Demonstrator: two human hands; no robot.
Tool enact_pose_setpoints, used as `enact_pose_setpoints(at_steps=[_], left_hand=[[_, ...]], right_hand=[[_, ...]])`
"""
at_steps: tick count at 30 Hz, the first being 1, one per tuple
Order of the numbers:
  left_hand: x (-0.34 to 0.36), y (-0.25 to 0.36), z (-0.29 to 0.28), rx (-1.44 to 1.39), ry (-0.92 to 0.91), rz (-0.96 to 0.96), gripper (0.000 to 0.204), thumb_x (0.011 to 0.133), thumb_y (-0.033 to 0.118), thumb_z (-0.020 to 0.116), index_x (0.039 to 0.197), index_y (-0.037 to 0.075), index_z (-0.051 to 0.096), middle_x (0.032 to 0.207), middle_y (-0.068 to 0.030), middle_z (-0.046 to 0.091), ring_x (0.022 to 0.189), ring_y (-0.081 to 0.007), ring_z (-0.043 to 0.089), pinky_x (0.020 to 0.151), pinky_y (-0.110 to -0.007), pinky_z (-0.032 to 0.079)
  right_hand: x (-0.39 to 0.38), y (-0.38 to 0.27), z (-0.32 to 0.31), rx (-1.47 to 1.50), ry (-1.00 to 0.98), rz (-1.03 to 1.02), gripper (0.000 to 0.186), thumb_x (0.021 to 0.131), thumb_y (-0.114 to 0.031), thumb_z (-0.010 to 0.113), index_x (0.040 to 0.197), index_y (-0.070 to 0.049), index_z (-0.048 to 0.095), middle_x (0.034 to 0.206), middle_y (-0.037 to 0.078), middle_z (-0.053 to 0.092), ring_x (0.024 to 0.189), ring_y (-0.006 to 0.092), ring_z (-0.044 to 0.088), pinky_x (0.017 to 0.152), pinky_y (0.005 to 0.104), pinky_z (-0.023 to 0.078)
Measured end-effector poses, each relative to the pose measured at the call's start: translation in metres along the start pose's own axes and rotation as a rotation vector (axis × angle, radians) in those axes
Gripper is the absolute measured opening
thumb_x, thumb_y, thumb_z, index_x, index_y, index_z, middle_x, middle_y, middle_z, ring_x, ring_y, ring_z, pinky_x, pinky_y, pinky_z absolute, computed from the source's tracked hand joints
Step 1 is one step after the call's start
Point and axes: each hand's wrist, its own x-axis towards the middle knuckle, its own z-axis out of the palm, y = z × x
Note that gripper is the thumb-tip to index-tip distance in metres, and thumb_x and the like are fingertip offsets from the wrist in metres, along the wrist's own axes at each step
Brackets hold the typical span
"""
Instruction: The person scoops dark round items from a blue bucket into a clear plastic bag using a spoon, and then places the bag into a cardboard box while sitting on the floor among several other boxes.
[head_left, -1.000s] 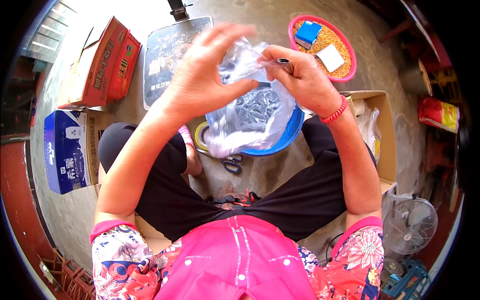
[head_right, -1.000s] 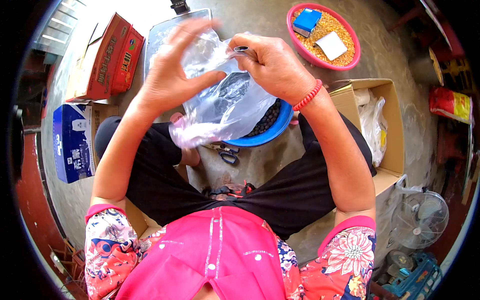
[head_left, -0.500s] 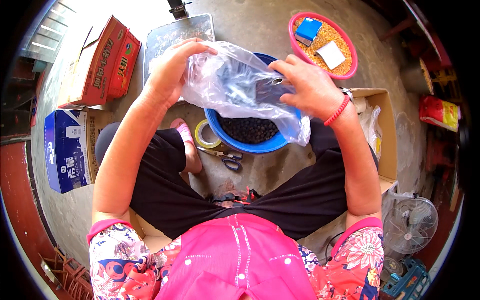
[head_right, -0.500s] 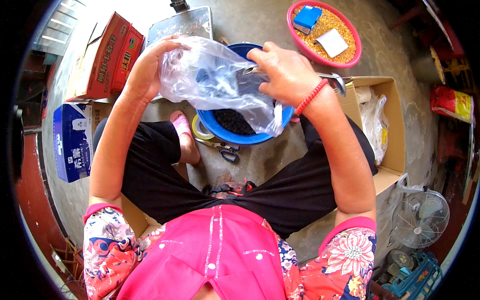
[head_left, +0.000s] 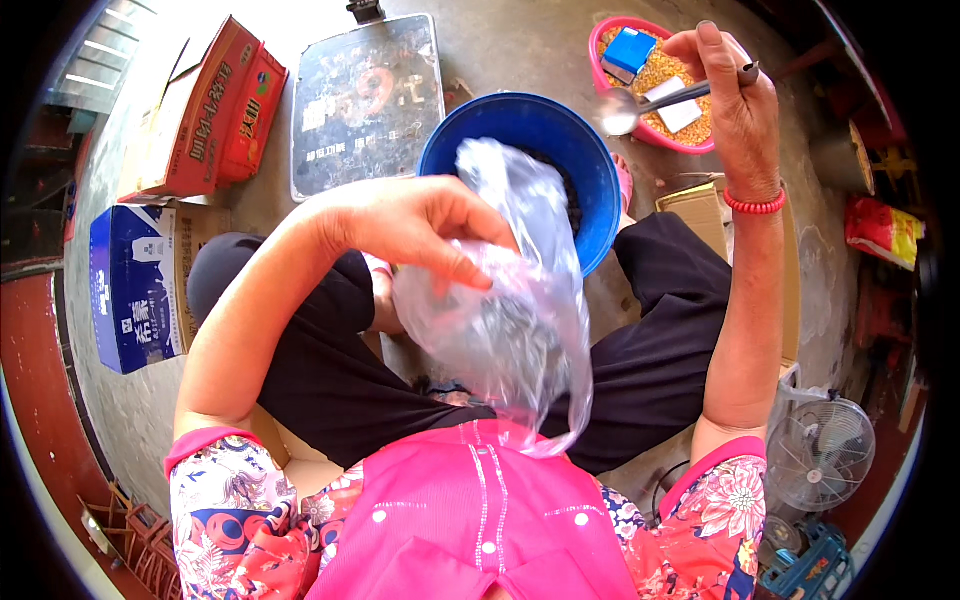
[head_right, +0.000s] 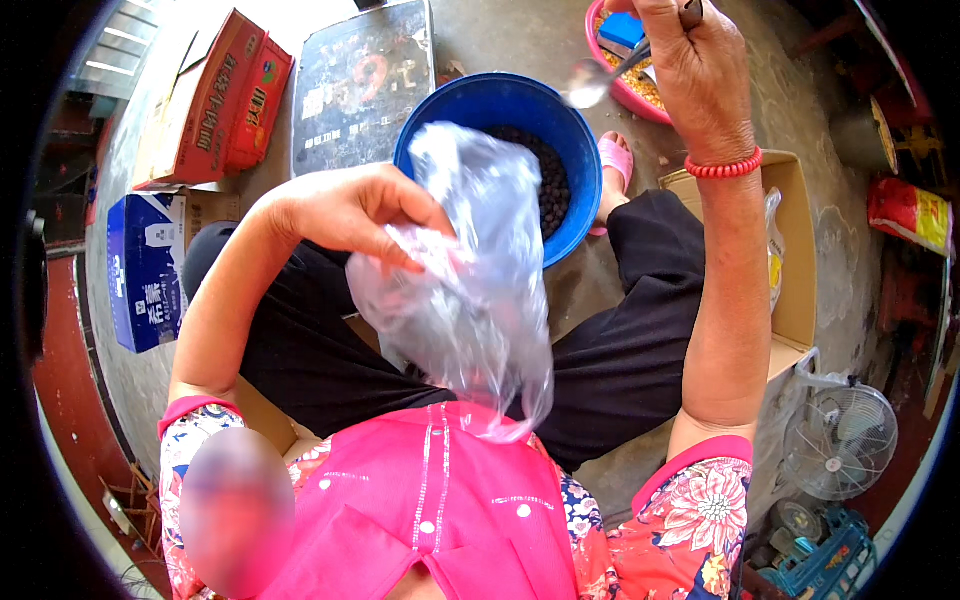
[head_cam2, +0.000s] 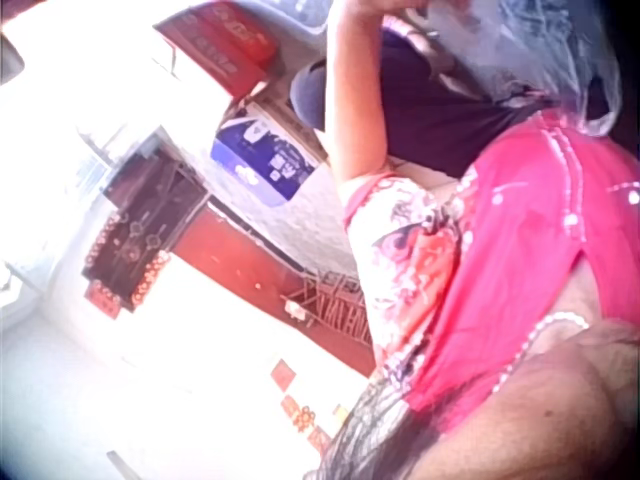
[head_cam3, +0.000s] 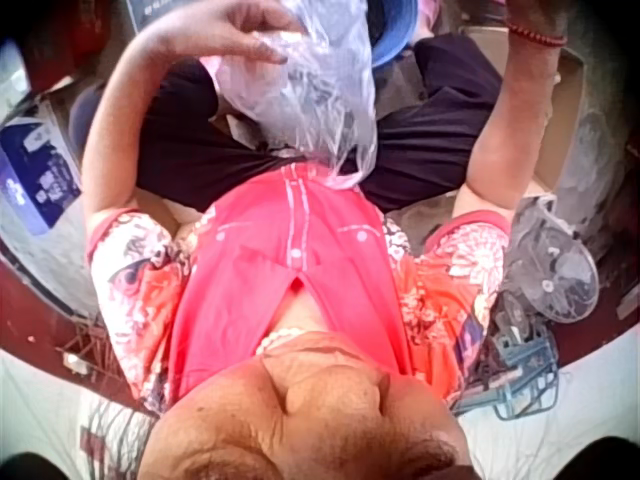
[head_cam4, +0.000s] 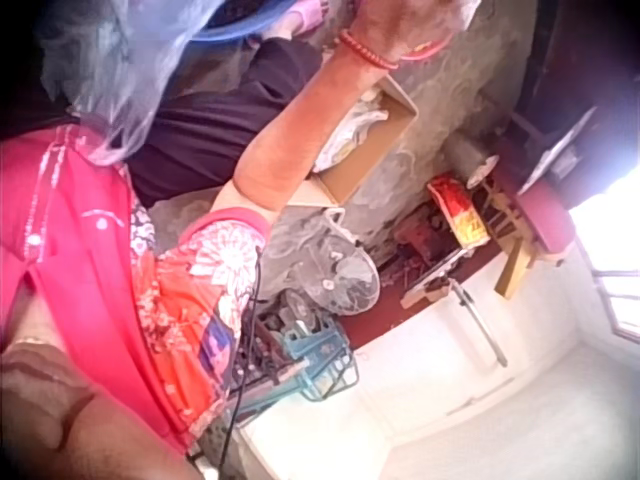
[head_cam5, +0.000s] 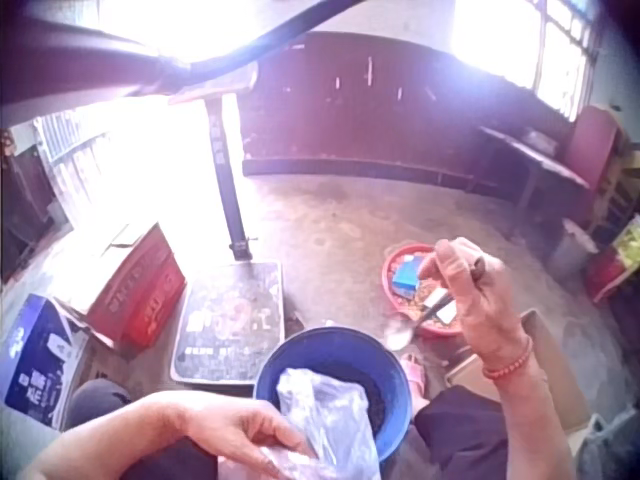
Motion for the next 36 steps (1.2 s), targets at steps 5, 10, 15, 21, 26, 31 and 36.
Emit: enact_pose_setpoints(at_steps=[5,10,15,21,26,31,36], left_hand=[[0.006,-0.018,0.009,-0.038,-0.141,-0.036,0.031,0.078,-0.005,0.050,0.108,-0.003,0.057,0.097,-0.0071,0.061,0.083,-0.0108,0.057,0.071,-0.025,0.049],[0.017,-0.045,0.008,0.326,-0.034,-0.182,0.032,0.072,0.000,0.046,0.101,-0.001,0.059,0.090,-0.0089,0.062,0.081,-0.0148,0.056,0.074,-0.028,0.045],[0.022,-0.046,0.027,0.289,-0.146,-0.262,0.029,0.080,0.011,0.047,0.102,-0.001,0.059,0.090,-0.0111,0.062,0.082,-0.0186,0.056,0.076,-0.029,0.043],[0.022,-0.044,0.032,0.231,-0.181,-0.311,0.041,0.091,0.038,0.044,0.099,0.002,0.063,0.079,-0.0078,0.061,0.075,-0.0157,0.056,0.072,-0.031,0.044],[0.021,-0.044,0.042,0.267,-0.301,-0.241,0.039,0.092,0.037,0.042,0.098,0.004,0.063,0.075,-0.0065,0.060,0.072,-0.0168,0.056,0.069,-0.032,0.044],[0.020,-0.040,0.047,0.271,-0.312,-0.259,0.039,0.091,0.037,0.041,0.097,0.005,0.064,0.074,-0.0074,0.060,0.072,-0.0188,0.056,0.068,-0.033,0.044],[0.021,-0.043,0.047,0.329,-0.315,-0.263,0.039,0.090,0.037,0.042,0.096,0.005,0.064,0.073,-0.0079,0.060,0.072,-0.0206,0.057,0.069,-0.034,0.044]], right_hand=[[-0.013,0.007,0.019,-0.064,-0.255,0.174,0.038,0.088,-0.037,0.053,0.081,-0.003,0.066,0.064,0.001,0.056,0.056,0.0069,0.047,0.053,0.0224,0.038],[-0.039,0.015,0.057,-0.167,-0.564,0.196,0.037,0.084,-0.042,0.056,0.079,-0.007,0.067,0.056,0.010,0.057,0.049,0.0212,0.053,0.049,0.0303,0.043],[-0.065,0.023,0.090,-0.308,-0.723,0.147,0.028,0.082,-0.034,0.055,0.079,-0.008,0.065,0.067,0.014,0.062,0.065,0.0323,0.060,0.060,0.0398,0.047],[-0.085,0.055,0.121,-0.317,-0.764,0.022,0.026,0.082,-0.032,0.055,0.087,-0.008,0.063,0.071,0.016,0.062,0.069,0.0332,0.060,0.062,0.0417,0.047],[-0.100,0.070,0.130,-0.329,-0.819,-0.110,0.026,0.083,-0.026,0.055,0.098,-0.004,0.060,0.084,0.017,0.061,0.079,0.0329,0.059,0.069,0.0392,0.047],[-0.116,0.075,0.141,-0.258,-0.803,-0.147,0.022,0.083,-0.025,0.056,0.094,-0.005,0.058,0.077,0.017,0.060,0.074,0.0336,0.058,0.065,0.0420,0.046],[-0.119,0.073,0.146,-0.226,-0.811,-0.123,0.023,0.083,-0.025,0.056,0.095,-0.005,0.059,0.078,0.017,0.061,0.075,0.0337,0.058,0.066,0.0418,0.047]])
